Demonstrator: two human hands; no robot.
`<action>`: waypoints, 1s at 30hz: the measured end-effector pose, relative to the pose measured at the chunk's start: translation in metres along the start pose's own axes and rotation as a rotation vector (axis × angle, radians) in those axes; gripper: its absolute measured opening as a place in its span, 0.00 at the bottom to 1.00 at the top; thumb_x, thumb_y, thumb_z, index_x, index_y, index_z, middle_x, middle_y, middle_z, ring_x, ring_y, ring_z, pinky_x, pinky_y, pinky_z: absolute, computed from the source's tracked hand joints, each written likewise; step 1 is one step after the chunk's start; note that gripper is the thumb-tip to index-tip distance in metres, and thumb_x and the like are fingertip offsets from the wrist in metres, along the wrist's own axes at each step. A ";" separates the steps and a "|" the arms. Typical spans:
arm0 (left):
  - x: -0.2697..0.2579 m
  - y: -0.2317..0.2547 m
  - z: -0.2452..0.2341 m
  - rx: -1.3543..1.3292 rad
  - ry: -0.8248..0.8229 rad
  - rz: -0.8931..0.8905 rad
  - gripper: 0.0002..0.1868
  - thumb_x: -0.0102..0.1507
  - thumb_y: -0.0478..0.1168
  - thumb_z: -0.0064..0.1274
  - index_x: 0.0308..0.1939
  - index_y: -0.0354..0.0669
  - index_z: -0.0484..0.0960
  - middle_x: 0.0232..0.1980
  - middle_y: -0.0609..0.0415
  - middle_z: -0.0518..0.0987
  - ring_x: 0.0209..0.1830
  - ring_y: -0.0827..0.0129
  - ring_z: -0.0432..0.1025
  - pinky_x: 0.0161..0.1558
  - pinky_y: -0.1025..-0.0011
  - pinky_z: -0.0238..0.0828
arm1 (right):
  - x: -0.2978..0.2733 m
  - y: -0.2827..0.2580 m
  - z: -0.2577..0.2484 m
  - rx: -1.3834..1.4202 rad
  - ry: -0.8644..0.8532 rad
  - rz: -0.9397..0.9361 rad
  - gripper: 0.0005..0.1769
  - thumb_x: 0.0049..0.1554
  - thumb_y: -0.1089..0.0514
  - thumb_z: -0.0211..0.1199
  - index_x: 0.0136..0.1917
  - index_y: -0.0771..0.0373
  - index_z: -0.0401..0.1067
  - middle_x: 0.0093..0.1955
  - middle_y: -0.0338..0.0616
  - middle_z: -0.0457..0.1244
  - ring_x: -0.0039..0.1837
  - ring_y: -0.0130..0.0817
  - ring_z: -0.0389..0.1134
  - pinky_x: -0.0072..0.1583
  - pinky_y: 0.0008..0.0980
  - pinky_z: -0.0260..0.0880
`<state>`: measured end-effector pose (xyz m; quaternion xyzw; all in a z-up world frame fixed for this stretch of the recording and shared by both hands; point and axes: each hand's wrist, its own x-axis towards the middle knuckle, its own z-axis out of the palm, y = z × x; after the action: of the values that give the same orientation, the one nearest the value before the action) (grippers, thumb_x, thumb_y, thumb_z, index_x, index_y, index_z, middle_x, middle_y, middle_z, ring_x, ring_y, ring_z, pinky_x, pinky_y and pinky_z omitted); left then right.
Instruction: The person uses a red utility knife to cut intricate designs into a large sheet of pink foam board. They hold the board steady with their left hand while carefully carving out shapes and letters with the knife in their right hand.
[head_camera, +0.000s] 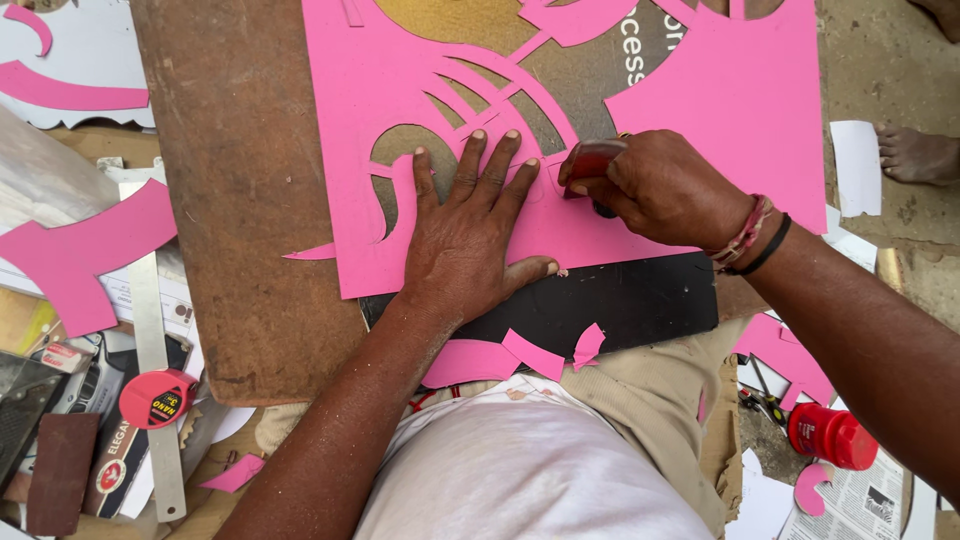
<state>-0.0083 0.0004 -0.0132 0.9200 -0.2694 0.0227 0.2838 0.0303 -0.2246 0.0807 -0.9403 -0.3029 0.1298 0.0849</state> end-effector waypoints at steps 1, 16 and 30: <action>-0.001 0.000 0.000 -0.001 0.002 0.002 0.59 0.49 0.76 0.59 0.74 0.47 0.65 0.80 0.45 0.54 0.82 0.48 0.43 0.71 0.25 0.23 | 0.000 -0.003 -0.001 0.056 0.050 -0.060 0.07 0.60 0.62 0.60 0.49 0.65 0.77 0.45 0.47 0.71 0.37 0.45 0.70 0.42 0.43 0.70; -0.001 0.000 0.002 0.012 0.012 0.025 0.59 0.50 0.74 0.61 0.76 0.47 0.62 0.81 0.46 0.53 0.82 0.49 0.42 0.72 0.25 0.20 | 0.005 0.004 -0.010 -0.027 0.013 -0.257 0.14 0.54 0.67 0.65 0.54 0.57 0.76 0.53 0.37 0.71 0.53 0.40 0.73 0.51 0.40 0.74; -0.001 0.000 0.002 0.012 -0.005 0.023 0.60 0.49 0.74 0.62 0.76 0.47 0.62 0.81 0.46 0.52 0.83 0.49 0.41 0.72 0.25 0.21 | 0.005 0.005 -0.016 -0.105 -0.090 -0.216 0.23 0.45 0.70 0.67 0.54 0.55 0.75 0.54 0.38 0.69 0.54 0.45 0.71 0.50 0.46 0.72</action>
<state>-0.0090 0.0000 -0.0151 0.9186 -0.2805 0.0253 0.2773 0.0421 -0.2270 0.0933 -0.8987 -0.4121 0.1460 0.0351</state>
